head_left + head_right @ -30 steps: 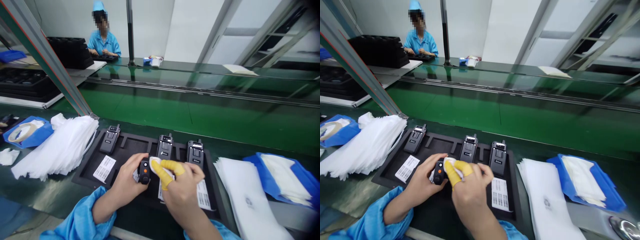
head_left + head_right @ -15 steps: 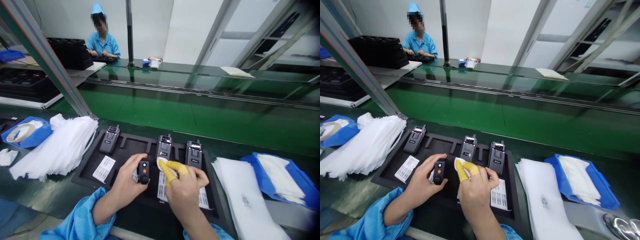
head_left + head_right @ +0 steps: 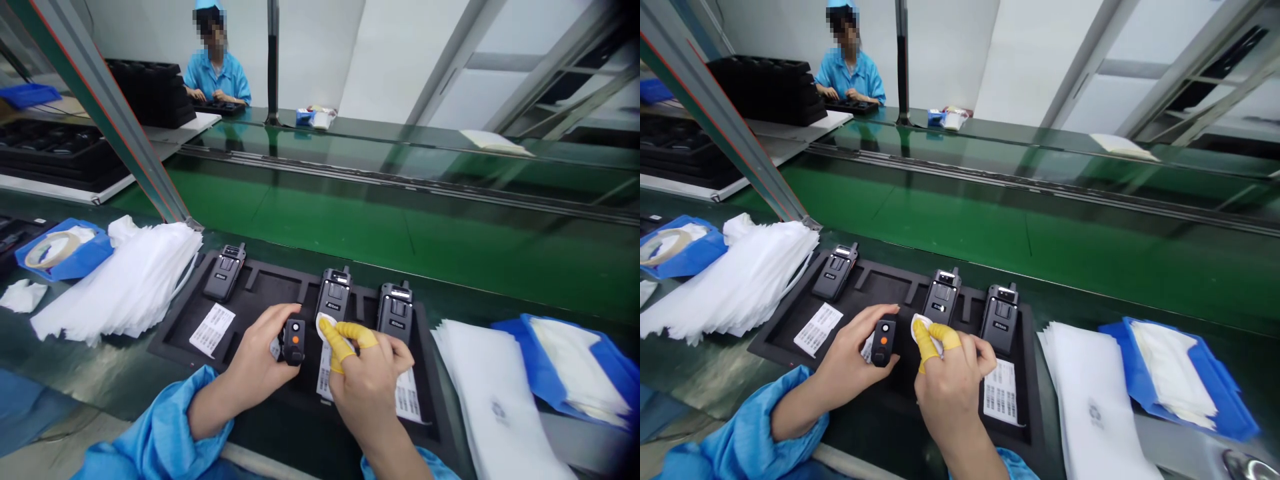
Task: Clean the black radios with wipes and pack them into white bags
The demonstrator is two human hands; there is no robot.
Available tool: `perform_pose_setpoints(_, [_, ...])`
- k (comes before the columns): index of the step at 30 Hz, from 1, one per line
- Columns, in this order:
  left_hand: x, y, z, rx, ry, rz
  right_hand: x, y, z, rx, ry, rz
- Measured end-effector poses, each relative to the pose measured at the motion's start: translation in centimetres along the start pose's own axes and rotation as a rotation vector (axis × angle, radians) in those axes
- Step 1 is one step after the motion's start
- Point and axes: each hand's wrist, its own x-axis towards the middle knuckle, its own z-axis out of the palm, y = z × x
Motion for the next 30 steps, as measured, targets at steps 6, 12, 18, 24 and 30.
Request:
perform_pose_setpoints(6, [0.0,-0.1,0.1,0.007,0.012,0.011,1.3,-0.5,-1.2,0.005,-0.009,-0.029])
perform_pose_setpoints(12, [0.1,-0.3,0.2,-0.027,0.009,0.017,2.5,-2.2,-1.0,0.047,-0.002,-0.090])
perform_pose_setpoints(18, [0.1,-0.2,0.2,-0.021,0.028,-0.011,1.6,-2.9,-0.6,-0.013,-0.001,-0.122])
perform_pose_setpoints(24, [0.0,0.0,0.6,-0.028,0.038,0.000,1.1,-3.4,-1.2,-0.055,0.018,-0.093])
perform_pose_setpoints(30, [0.0,-0.1,0.4,-0.002,0.038,0.002,1.0,-3.4,-1.4,-0.079,0.041,-0.074])
